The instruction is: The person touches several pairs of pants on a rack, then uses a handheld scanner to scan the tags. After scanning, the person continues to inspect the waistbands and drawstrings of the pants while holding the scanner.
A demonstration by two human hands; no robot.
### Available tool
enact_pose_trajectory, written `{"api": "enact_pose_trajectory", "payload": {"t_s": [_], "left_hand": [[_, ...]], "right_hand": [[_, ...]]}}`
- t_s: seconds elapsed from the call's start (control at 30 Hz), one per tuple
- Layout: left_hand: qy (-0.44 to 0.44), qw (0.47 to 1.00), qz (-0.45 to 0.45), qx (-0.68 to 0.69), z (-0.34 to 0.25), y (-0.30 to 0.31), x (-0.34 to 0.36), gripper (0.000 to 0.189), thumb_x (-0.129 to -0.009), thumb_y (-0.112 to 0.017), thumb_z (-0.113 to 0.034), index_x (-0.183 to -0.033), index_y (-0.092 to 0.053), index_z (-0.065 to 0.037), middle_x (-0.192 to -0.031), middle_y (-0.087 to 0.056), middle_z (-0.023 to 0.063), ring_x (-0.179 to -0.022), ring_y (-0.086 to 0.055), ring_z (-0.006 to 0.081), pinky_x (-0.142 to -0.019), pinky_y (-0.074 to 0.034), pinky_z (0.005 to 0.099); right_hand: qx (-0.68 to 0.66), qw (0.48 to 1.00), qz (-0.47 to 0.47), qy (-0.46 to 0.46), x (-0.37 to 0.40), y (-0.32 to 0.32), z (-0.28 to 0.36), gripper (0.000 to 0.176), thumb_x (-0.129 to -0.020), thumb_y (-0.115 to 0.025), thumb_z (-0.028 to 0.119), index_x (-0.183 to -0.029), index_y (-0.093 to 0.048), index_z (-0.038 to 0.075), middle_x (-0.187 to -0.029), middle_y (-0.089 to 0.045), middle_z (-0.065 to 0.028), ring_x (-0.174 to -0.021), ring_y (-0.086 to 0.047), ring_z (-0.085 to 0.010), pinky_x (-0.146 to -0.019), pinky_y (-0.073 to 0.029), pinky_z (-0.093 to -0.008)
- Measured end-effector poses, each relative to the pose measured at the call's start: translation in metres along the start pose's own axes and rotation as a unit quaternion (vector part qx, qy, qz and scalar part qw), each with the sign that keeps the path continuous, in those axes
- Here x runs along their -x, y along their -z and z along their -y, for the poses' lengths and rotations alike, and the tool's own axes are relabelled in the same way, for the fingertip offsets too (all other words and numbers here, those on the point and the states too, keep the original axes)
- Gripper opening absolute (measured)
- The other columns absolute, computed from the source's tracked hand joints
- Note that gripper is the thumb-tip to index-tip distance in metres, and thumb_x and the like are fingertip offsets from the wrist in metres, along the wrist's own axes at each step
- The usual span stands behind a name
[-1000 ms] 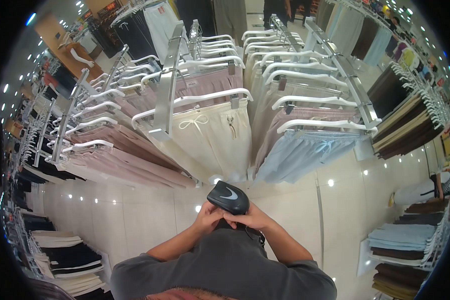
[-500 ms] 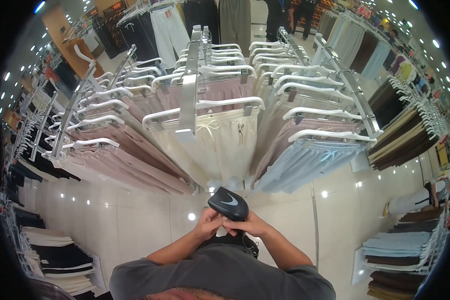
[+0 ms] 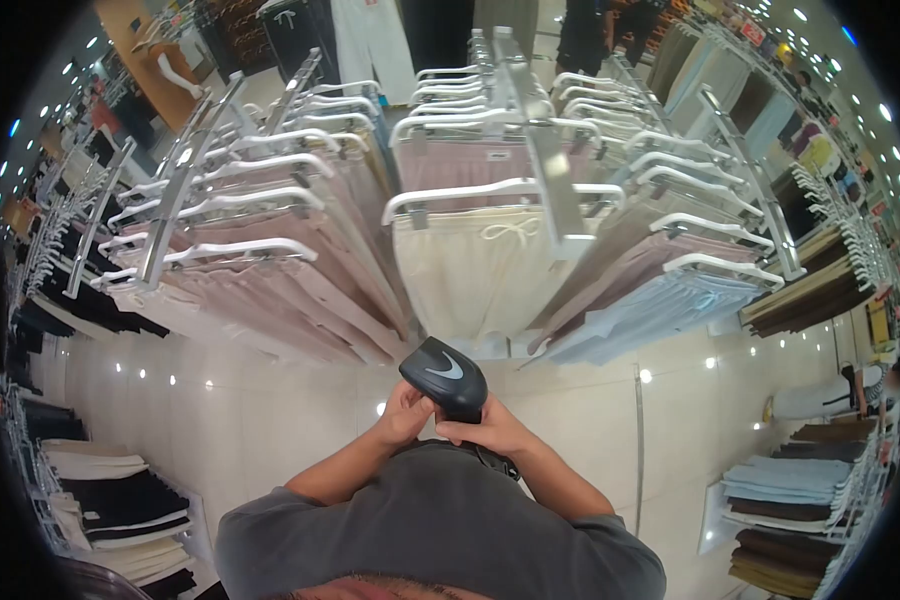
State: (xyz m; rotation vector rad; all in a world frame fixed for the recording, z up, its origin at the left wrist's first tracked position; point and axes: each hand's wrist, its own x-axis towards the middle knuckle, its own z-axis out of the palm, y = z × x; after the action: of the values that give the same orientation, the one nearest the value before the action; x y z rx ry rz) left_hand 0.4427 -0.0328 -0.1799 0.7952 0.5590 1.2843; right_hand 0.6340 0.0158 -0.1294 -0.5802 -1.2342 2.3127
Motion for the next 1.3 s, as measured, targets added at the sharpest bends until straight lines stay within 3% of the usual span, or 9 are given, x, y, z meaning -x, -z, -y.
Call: {"api": "enact_pose_trajectory", "payload": {"t_s": [0.1, 0.13, 0.17, 0.33, 0.47, 0.57, 0.8, 1.07, 1.3], "left_hand": [[-0.007, 0.992, -0.007, -0.124, -0.033, 0.031, 0.015, 0.032, -0.101, -0.068, -0.016, -0.126, -0.06, 0.002, -0.121, -0.067, 0.0097, -0.102, -0.066, 0.0206, -0.09, -0.053, 0.0351], [-0.091, 0.955, -0.029, -0.281, -0.044, 0.047, 0.018, 0.026, -0.099, -0.069, -0.012, -0.121, -0.064, 0.001, -0.116, -0.069, 0.0102, -0.097, -0.068, 0.0229, -0.089, -0.053, 0.036], [-0.169, 0.886, -0.047, -0.428, -0.054, 0.063, 0.022, 0.021, -0.097, -0.069, -0.008, -0.116, -0.067, 0.001, -0.112, -0.071, 0.0108, -0.092, -0.069, 0.0252, -0.089, -0.053, 0.0369], [-0.374, 0.678, -0.194, -0.602, -0.174, 0.127, 0.048, 0.013, -0.094, -0.061, 0.005, -0.104, -0.069, 0.002, -0.097, -0.071, 0.0126, -0.089, -0.066, 0.0245, -0.085, -0.052, 0.0357], [-0.384, 0.445, -0.329, -0.739, -0.268, 0.157, 0.054, 0.029, -0.094, -0.064, 0.0, -0.122, -0.064, 0.004, -0.125, -0.065, 0.0186, -0.116, -0.057, 0.0338, -0.102, -0.043, 0.0425], [-0.365, 0.345, -0.343, -0.794, -0.3, 0.181, 0.043, 0.041, -0.093, -0.069, -0.005, -0.132, -0.061, -0.003, -0.132, -0.061, 0.0175, -0.123, -0.052, 0.0393, -0.107, -0.038, 0.0469], [-0.352, 0.397, -0.237, -0.814, -0.332, 0.206, 0.028, 0.034, -0.085, -0.08, -0.014, -0.115, -0.068, -0.001, -0.111, -0.066, 0.0132, -0.116, -0.058, 0.0357, -0.106, -0.04, 0.0511], [-0.439, 0.301, -0.218, -0.818, -0.329, 0.186, 0.033, 0.032, -0.078, -0.083, -0.012, -0.107, -0.072, -0.01, -0.097, -0.071, 0.0044, -0.092, -0.065, 0.027, -0.087, -0.045, 0.0431], [-0.425, 0.376, -0.135, -0.813, -0.293, 0.116, 0.018, 0.024, -0.08, -0.08, -0.021, -0.101, -0.073, -0.013, -0.09, -0.07, -0.0004, -0.079, -0.064, 0.0208, -0.077, -0.045, 0.0362]], "right_hand": [[-0.03, 0.998, -0.046, -0.012, -0.025, -0.027, -0.015, 0.027, -0.088, -0.076, 0.001, -0.111, -0.062, 0.004, -0.087, -0.063, -0.0012, -0.07, -0.058, -0.0084, -0.062, -0.045, -0.0241], [-0.048, 0.998, -0.023, -0.018, -0.034, -0.029, -0.021, 0.029, -0.087, -0.077, 0.0, -0.112, -0.062, 0.003, -0.089, -0.063, -0.0014, -0.072, -0.059, -0.0083, -0.063, -0.045, -0.0242], [-0.065, 0.998, -0.003, -0.023, -0.041, -0.031, -0.027, 0.031, -0.086, -0.077, -0.002, -0.112, -0.062, 0.003, -0.09, -0.063, -0.0017, -0.073, -0.059, -0.0081, -0.064, -0.046, -0.0244], [0.014, 0.999, -0.019, 0.034, -0.069, -0.07, -0.031, 0.036, -0.083, -0.078, -0.005, -0.114, -0.062, 0.002, -0.09, -0.062, -0.001, -0.08, -0.058, -0.009, -0.07, -0.047, -0.027], [0.036, 0.997, -0.017, 0.062, -0.088, -0.106, -0.031, 0.034, -0.082, -0.078, -0.005, -0.111, -0.062, 0.002, -0.089, -0.061, -0.0002, -0.083, -0.057, -0.01, -0.077, -0.047, -0.0292], [0.096, 0.994, -0.008, 0.052, -0.096, -0.119, -0.044, 0.034, -0.082, -0.078, -0.004, -0.112, -0.061, 0.002, -0.092, -0.061, -0.0009, -0.085, -0.057, -0.0097, -0.077, -0.047, -0.029], [0.128, 0.986, -0.086, 0.07, -0.099, -0.161, -0.037, 0.045, -0.084, -0.082, 0.003, -0.125, -0.064, -0.001, -0.115, -0.069, -0.0046, -0.107, -0.059, -0.0137, -0.098, -0.047, -0.031], [0.184, 0.978, -0.028, 0.092, -0.088, -0.148, -0.042, 0.043, -0.084, -0.082, 0.003, -0.123, -0.065, 0.0, -0.115, -0.07, -0.004, -0.105, -0.06, -0.012, -0.097, -0.048, -0.0304], [0.176, 0.978, 0.042, 0.103, -0.069, -0.121, -0.049, 0.038, -0.086, -0.08, 0.003, -0.121, -0.065, -0.001, -0.11, -0.071, -0.0051, -0.099, -0.06, -0.0123, -0.091, -0.05, -0.0318]]}}
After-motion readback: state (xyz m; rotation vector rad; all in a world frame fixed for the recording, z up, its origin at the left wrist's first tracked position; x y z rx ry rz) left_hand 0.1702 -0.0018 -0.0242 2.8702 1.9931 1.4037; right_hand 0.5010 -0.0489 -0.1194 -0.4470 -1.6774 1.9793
